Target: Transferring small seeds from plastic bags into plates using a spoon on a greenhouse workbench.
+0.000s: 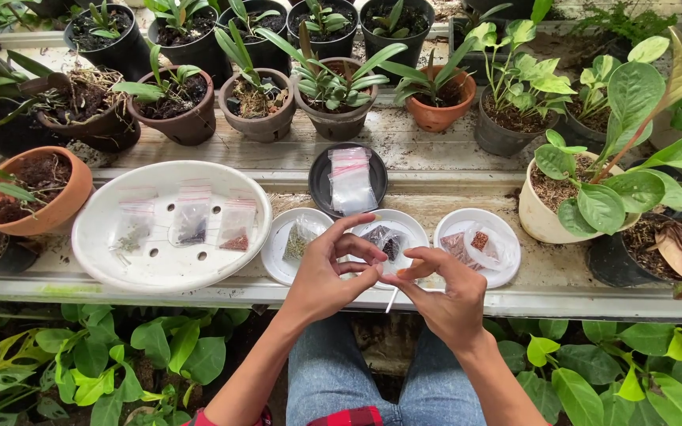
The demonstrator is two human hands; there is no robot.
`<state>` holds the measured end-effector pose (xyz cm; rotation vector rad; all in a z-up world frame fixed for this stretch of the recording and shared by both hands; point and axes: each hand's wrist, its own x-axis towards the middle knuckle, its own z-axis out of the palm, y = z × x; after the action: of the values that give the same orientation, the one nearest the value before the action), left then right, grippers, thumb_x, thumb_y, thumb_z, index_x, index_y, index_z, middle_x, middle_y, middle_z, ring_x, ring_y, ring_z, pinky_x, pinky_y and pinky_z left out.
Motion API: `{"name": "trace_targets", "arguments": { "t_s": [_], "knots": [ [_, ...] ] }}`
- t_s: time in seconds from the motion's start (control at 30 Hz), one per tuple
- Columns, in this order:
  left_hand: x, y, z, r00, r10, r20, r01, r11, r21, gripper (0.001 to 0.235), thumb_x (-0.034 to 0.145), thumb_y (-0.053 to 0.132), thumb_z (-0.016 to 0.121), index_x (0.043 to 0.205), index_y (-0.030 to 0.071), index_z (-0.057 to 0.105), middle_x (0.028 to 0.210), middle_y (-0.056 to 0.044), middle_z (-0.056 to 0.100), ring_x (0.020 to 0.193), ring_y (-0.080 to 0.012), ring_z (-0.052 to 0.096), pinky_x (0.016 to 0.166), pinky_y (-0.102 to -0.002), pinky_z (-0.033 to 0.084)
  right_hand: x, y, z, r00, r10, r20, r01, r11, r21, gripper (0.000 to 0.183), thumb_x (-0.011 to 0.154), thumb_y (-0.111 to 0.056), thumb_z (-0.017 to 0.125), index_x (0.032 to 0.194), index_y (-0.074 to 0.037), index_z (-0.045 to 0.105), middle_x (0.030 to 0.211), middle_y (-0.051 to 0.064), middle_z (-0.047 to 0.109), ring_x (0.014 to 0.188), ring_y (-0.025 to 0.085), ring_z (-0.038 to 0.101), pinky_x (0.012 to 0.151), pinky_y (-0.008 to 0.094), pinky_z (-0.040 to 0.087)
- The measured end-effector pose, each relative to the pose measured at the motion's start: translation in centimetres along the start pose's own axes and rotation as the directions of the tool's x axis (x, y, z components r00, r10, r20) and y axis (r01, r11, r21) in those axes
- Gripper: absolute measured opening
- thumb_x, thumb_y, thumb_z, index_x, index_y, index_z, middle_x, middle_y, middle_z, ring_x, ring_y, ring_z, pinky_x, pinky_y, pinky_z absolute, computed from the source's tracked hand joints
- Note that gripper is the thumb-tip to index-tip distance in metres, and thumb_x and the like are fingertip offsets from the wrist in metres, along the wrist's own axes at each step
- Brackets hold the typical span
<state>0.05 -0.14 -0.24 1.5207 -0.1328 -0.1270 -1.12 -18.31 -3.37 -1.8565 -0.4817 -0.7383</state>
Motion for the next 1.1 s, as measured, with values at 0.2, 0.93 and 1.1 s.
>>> {"name": "trace_targets", "arguments": {
  "t_s": [0.2,0.93,1.1],
  "knots": [
    [0.3,0.1,0.2,0.996,0.035,-0.081,-0.028,0.995,0.095,0.062,0.068,-0.003,0.078,0.129,0.002,0.065,0.084,-0.017,0.077,0.075,-0.0203,0.072,0.072,-0.031,0.066,1.0,-1.0,-0.3,0.983,-0.137,0.124,0.140,0.990,-0.020,0.046,0.068,-0.020,0.093,0.109,-0.011,0.073,0.080,0.002,0.076,0.066,0.021,0.070,0.065,0.032,0.058],
    [0.2,1.6,-1.2,0.964,0.264,-0.020,-0.237,0.896,0.374,0.058,0.073,0.010,0.068,0.130,0.009,0.058,0.103,-0.005,0.079,0.091,-0.0135,0.073,0.084,-0.028,0.059,0.5,-0.6,-0.8,0.899,-0.139,0.414,0.233,0.955,-0.185,0.008,0.093,-0.009,0.068,0.100,-0.007,0.070,0.091,0.007,0.065,0.075,0.026,0.061,0.067,0.037,0.048],
    [-0.5,-0.6,-1.4,0.785,0.548,0.287,-0.607,0.593,0.528,0.087,0.087,0.020,0.080,0.155,0.005,0.028,0.155,-0.013,0.046,0.146,-0.0317,0.042,0.126,-0.047,0.031,0.8,-1.2,-0.6,0.944,-0.124,0.307,0.185,0.966,-0.178,0.006,0.091,-0.005,0.072,0.096,-0.003,0.070,0.084,0.009,0.068,0.070,0.023,0.063,0.064,0.034,0.050]
  ]
}}
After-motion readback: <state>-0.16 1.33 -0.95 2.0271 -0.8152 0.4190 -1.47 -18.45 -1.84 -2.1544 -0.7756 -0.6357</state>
